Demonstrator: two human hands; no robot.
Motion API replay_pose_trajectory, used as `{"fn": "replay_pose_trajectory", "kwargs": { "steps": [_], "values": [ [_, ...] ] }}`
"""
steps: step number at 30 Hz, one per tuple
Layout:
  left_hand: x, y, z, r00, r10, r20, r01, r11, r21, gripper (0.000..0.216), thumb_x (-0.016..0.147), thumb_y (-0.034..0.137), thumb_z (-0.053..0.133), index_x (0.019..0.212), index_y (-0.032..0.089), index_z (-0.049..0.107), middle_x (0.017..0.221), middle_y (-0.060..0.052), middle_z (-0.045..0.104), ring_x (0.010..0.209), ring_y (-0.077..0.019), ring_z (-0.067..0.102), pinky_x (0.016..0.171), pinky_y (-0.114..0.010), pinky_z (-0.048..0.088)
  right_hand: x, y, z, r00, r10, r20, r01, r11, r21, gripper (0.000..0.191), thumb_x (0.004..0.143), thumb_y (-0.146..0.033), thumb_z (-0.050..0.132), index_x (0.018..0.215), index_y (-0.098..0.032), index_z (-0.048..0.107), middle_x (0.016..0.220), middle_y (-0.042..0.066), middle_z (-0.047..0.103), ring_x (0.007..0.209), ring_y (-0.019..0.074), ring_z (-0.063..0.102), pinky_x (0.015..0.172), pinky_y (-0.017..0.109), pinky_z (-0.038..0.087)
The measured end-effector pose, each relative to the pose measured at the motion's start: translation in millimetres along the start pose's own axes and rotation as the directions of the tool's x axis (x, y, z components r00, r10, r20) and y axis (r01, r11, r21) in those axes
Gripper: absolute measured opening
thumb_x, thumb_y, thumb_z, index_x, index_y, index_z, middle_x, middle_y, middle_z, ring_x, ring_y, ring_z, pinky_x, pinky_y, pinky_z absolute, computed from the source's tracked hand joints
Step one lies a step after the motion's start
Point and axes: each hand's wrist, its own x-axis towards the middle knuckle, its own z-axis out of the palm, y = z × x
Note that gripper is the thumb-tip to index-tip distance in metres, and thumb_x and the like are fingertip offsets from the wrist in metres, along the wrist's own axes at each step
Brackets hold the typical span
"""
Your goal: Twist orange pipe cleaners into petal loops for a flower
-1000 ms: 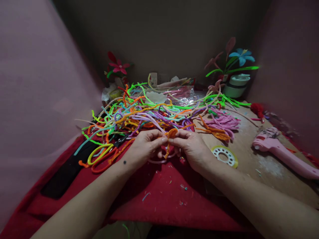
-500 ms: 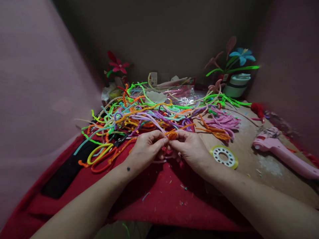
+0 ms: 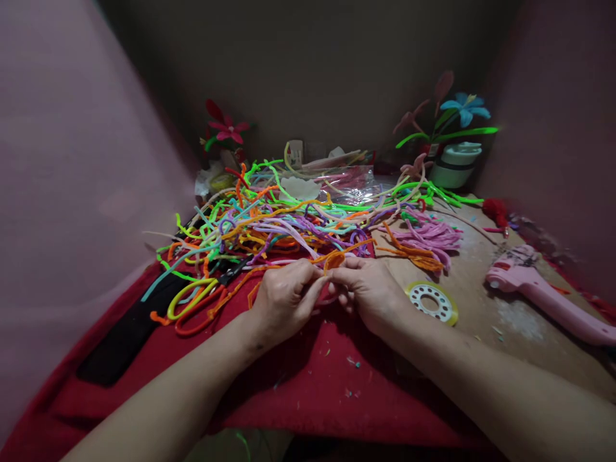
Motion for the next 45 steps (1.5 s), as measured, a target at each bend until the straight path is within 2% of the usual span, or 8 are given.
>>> {"fn": "replay_pose_trajectory", "kwargs": {
  "steps": [6, 13, 19, 24, 28, 31, 36, 45],
  "values": [
    [8.0, 0.0, -3.4, 0.989, -0.146, -0.037, 0.136, 0.971, -0.195, 0.007, 0.08, 0.023, 0.055, 0.08, 0.016, 0.059, 0.079, -0.003, 0.061, 0.073, -0.013, 0.056, 0.069, -0.023, 0.043, 4.2, 1.4, -2.3, 0.996, -0.089, 0.025, 0.086, 0.993, 0.082, 0.015, 0.064, -0.024, 0.064, 0.059, -0.016, 0.052, 0.043, -0.007, 0.046, 0.031, 0.0035, 0.034, 0.031, 0.018, 0.023],
    [11.7, 5.5, -4.3, 0.904, -0.389, 0.18, 0.414, 0.683, -0.601, 0.016, 0.075, 0.026, 0.06, 0.086, 0.015, 0.057, 0.074, -0.001, 0.061, 0.065, -0.0125, 0.057, 0.062, -0.023, 0.046, 4.3, 2.2, -2.4, 0.997, -0.075, 0.036, 0.071, 0.992, 0.103, 0.017, 0.064, -0.023, 0.065, 0.059, -0.016, 0.051, 0.043, -0.007, 0.046, 0.031, 0.0039, 0.034, 0.033, 0.019, 0.023],
    [4.2, -1.7, -1.4, 0.994, -0.097, -0.049, 0.078, 0.949, -0.305, 0.01, 0.08, 0.014, 0.052, 0.081, 0.016, 0.061, 0.078, -0.003, 0.061, 0.073, -0.0125, 0.056, 0.07, -0.022, 0.044, 2.7, -1.1, -1.3, 0.999, -0.033, 0.026, 0.03, 0.995, 0.09, 0.017, 0.061, -0.023, 0.064, 0.058, -0.017, 0.049, 0.041, -0.007, 0.046, 0.029, 0.0036, 0.033, 0.031, 0.019, 0.021],
    [0.2, -7.2, 0.4, 0.984, 0.179, -0.006, -0.179, 0.98, -0.086, 0.017, 0.084, 0.015, 0.046, 0.084, 0.018, 0.063, 0.087, -0.006, 0.061, 0.08, -0.0136, 0.056, 0.072, -0.023, 0.043, 3.6, -2.5, -2.4, 0.999, 0.023, 0.033, -0.028, 0.989, 0.143, 0.018, 0.058, -0.018, 0.062, 0.053, -0.017, 0.045, 0.041, -0.007, 0.046, 0.031, 0.0029, 0.033, 0.032, 0.017, 0.02],
    [7.1, -1.3, -5.2, 0.992, -0.126, -0.004, 0.116, 0.924, -0.366, 0.008, 0.081, 0.019, 0.053, 0.083, 0.016, 0.06, 0.081, -0.004, 0.06, 0.074, -0.0126, 0.056, 0.07, -0.023, 0.045, 4.3, -2.1, -3.0, 0.995, -0.05, 0.084, 0.036, 0.987, 0.153, 0.015, 0.061, -0.021, 0.064, 0.058, -0.016, 0.051, 0.043, -0.007, 0.046, 0.032, 0.0029, 0.033, 0.033, 0.018, 0.021],
    [13.2, 0.4, -10.8, 0.884, -0.371, 0.285, 0.461, 0.586, -0.666, 0.013, 0.077, 0.026, 0.061, 0.082, 0.015, 0.058, 0.072, -0.001, 0.06, 0.059, -0.0101, 0.055, 0.057, -0.021, 0.045, 3.4, -2.8, -2.1, 0.983, -0.145, 0.11, 0.133, 0.985, 0.112, 0.013, 0.065, -0.024, 0.065, 0.063, -0.015, 0.056, 0.043, -0.008, 0.044, 0.033, 0.0031, 0.031, 0.034, 0.019, 0.02],
    [13.8, -9.8, -11.1, 0.752, -0.233, 0.617, 0.656, 0.169, -0.735, 0.021, 0.08, 0.03, 0.058, 0.072, 0.011, 0.058, 0.05, 0.001, 0.052, 0.041, -0.0053, 0.044, 0.044, -0.017, 0.035, 1.7, -5.6, -1.0, 0.978, -0.174, 0.117, 0.166, 0.983, 0.076, 0.01, 0.064, -0.023, 0.067, 0.067, -0.014, 0.062, 0.043, -0.007, 0.044, 0.035, 0.0031, 0.031, 0.035, 0.019, 0.02],
    [14.4, -2.2, -12.4, 0.76, -0.389, 0.521, 0.646, 0.361, -0.673, 0.023, 0.076, 0.03, 0.06, 0.064, 0.013, 0.052, 0.047, 0.007, 0.04, 0.036, -0.0018, 0.025, 0.036, -0.016, 0.019, 0.2, -6.2, 0.3, 0.982, -0.171, 0.083, 0.16, 0.978, 0.133, 0.011, 0.061, -0.019, 0.067, 0.069, -0.012, 0.065, 0.048, -0.005, 0.052, 0.039, 0.0031, 0.036, 0.038, 0.018, 0.024]
  ]
}}
